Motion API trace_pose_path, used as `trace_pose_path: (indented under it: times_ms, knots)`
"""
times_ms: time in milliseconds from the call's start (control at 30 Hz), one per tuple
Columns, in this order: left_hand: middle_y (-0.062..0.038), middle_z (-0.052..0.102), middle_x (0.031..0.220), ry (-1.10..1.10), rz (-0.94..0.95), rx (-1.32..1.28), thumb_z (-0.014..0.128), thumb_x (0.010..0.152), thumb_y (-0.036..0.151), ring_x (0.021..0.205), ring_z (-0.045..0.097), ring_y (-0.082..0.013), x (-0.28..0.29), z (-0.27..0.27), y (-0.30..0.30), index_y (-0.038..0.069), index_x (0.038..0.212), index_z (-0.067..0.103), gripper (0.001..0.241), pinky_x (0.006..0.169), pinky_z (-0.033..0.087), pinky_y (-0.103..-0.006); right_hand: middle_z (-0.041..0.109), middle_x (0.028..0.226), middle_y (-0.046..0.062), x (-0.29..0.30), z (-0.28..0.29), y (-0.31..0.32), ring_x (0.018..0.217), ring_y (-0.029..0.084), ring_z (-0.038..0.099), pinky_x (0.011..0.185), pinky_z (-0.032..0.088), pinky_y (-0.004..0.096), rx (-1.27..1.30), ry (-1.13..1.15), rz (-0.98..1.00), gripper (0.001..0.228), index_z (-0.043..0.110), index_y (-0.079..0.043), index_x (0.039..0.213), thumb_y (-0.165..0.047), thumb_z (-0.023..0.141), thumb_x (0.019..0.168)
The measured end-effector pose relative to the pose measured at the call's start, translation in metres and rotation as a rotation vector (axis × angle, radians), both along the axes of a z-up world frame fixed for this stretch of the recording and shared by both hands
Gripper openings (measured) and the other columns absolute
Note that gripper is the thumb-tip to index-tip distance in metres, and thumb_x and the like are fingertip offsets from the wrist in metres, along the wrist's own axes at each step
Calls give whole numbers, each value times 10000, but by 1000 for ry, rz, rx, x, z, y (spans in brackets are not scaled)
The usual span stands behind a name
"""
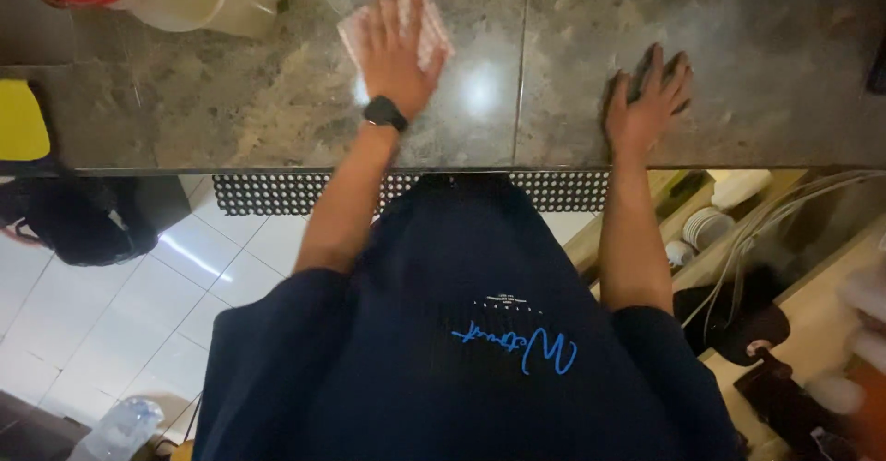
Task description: The recorder cleans a coffee shop counter with a cloth and organizes syrup bottles in a rack.
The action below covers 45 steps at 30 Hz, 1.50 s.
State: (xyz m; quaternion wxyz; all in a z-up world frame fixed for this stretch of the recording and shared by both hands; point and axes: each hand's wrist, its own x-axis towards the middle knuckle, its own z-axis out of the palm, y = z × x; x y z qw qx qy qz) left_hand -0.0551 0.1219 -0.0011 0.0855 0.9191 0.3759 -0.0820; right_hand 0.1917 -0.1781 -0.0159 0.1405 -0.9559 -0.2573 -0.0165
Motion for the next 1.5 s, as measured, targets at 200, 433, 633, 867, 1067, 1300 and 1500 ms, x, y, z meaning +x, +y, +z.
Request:
trace_pose_path:
  times_ms: [200, 433, 633, 867, 1067, 1300, 1500]
  knots:
    - [-93, 178, 1725, -312, -434, -163, 576, 1007, 610, 1598, 125, -323, -52, 10, -112, 248, 1659, 314, 790, 1272, 171, -540, 321, 1622, 164, 8, -25, -7, 1487, 474, 302, 1146, 225, 767, 75, -65, 25, 530, 516, -211, 1576, -419, 639, 1104]
    - [-90, -6, 1741, 9, -235, -223, 285, 1033, 737, 1602, -13, -304, -70, 3, -16, 297, 1688, 79, 815, 1265, -30, -576, 270, 1657, 125, 3, -5, 0, 1536, 405, 215, 1197, 127, 716, 53, 23, 12, 553, 477, -225, 1606, -507, 546, 1135]
    - [-144, -73, 1723, 156, 42, -163, 274, 1095, 728, 1584, -73, -354, -7, 18, -18, 202, 1689, -4, 841, 1278, -48, -582, 244, 1658, 133, -1, 7, 2, 1540, 400, 199, 1226, 113, 674, -5, 73, -8, 539, 451, -207, 1616, -373, 650, 1144]
    - [-168, 273, 1669, -359, -412, 64, 622, 933, 659, 1537, 247, -426, -63, -18, -80, 305, 1630, 354, 827, 1201, 209, -615, 284, 1635, 178, -3, 7, 5, 1514, 421, 247, 1174, 194, 714, 30, 70, -23, 544, 473, -198, 1598, -347, 675, 1116]
    - [-172, 182, 1689, -167, -117, 6, 490, 1039, 662, 1563, 141, -392, -47, -5, 5, 224, 1659, 225, 805, 1247, 94, -601, 284, 1625, 175, -1, 10, 7, 1500, 454, 230, 1174, 167, 715, 56, 47, 11, 523, 495, -164, 1570, -360, 638, 1107]
    - [-112, 53, 1730, -48, -240, -156, 296, 1021, 715, 1591, 62, -355, -9, -2, -25, 248, 1679, 154, 819, 1247, -5, -613, 319, 1607, 209, -4, 19, 7, 1474, 460, 281, 1168, 182, 659, 75, 53, 16, 507, 537, -137, 1542, -311, 661, 1082]
    - [-105, 8, 1729, -85, -394, -213, 297, 1009, 712, 1580, -18, -327, -106, -2, -39, 210, 1676, 193, 841, 1234, -18, -616, 309, 1627, 170, -3, 9, 8, 1485, 460, 282, 1173, 191, 717, 37, 15, -15, 536, 505, -199, 1561, -343, 671, 1072]
